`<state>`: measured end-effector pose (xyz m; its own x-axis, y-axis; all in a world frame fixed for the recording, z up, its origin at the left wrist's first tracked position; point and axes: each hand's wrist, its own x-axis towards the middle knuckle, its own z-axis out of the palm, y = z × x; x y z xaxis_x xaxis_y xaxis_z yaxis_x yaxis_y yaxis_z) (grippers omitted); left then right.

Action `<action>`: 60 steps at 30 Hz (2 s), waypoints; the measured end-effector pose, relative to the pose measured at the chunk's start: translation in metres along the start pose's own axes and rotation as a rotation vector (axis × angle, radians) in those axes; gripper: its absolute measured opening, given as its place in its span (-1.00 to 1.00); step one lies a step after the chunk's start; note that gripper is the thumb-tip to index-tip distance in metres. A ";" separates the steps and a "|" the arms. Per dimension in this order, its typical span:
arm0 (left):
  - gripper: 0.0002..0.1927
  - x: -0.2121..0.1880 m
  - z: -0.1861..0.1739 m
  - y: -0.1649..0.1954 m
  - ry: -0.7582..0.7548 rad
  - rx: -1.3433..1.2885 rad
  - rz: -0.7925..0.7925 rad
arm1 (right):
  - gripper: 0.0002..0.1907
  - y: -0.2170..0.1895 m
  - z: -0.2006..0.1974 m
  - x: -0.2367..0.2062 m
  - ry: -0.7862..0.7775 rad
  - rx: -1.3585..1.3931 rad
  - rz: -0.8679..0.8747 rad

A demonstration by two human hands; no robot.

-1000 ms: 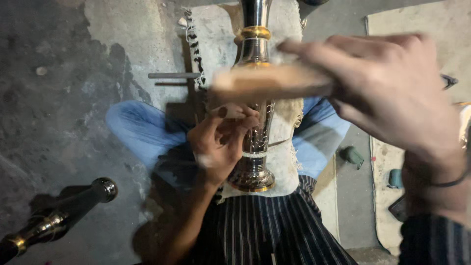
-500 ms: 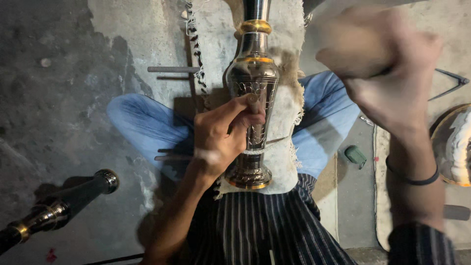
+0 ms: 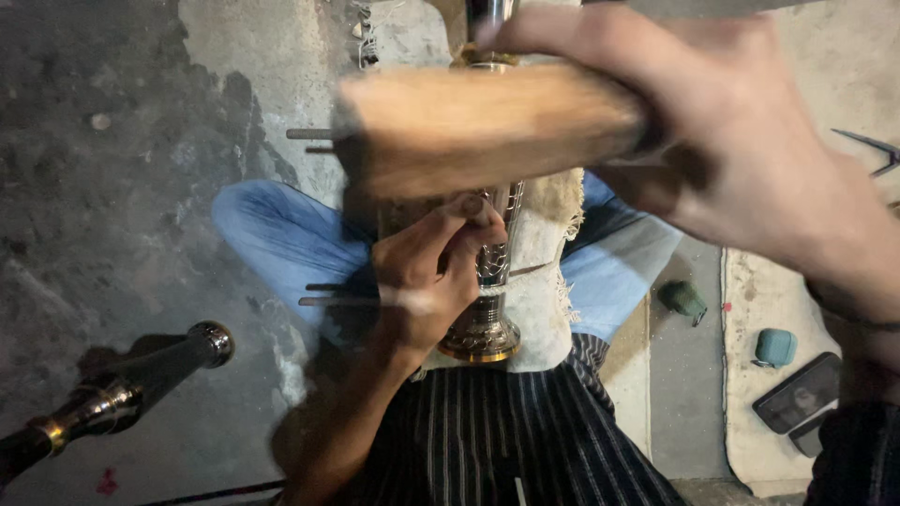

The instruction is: The person sits cross-legged on the floor holding a small chisel against the patterned surface of a brass vase and strikes the chisel with a wooden mallet, working repeatedly around the engraved design to decorate the metal surface.

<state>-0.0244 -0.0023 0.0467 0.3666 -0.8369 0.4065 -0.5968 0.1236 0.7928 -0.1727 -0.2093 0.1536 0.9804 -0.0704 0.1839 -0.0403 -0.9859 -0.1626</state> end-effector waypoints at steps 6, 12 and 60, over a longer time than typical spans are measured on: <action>-0.85 -0.011 0.004 0.003 0.077 -0.010 -0.032 | -0.20 -0.005 -0.004 -0.009 -0.038 0.035 0.079; -0.85 -0.010 0.002 0.006 0.052 0.026 -0.007 | -0.31 -0.005 -0.011 -0.019 -0.423 -0.458 0.137; -0.45 0.095 0.011 0.014 -1.274 0.168 -0.019 | -0.35 -0.091 0.187 -0.126 1.147 1.143 1.057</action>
<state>-0.0062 -0.0859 0.0910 -0.5061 -0.7659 -0.3967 -0.7154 0.1158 0.6891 -0.2568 -0.0826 -0.0364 0.0543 -0.9982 -0.0256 0.1512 0.0335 -0.9879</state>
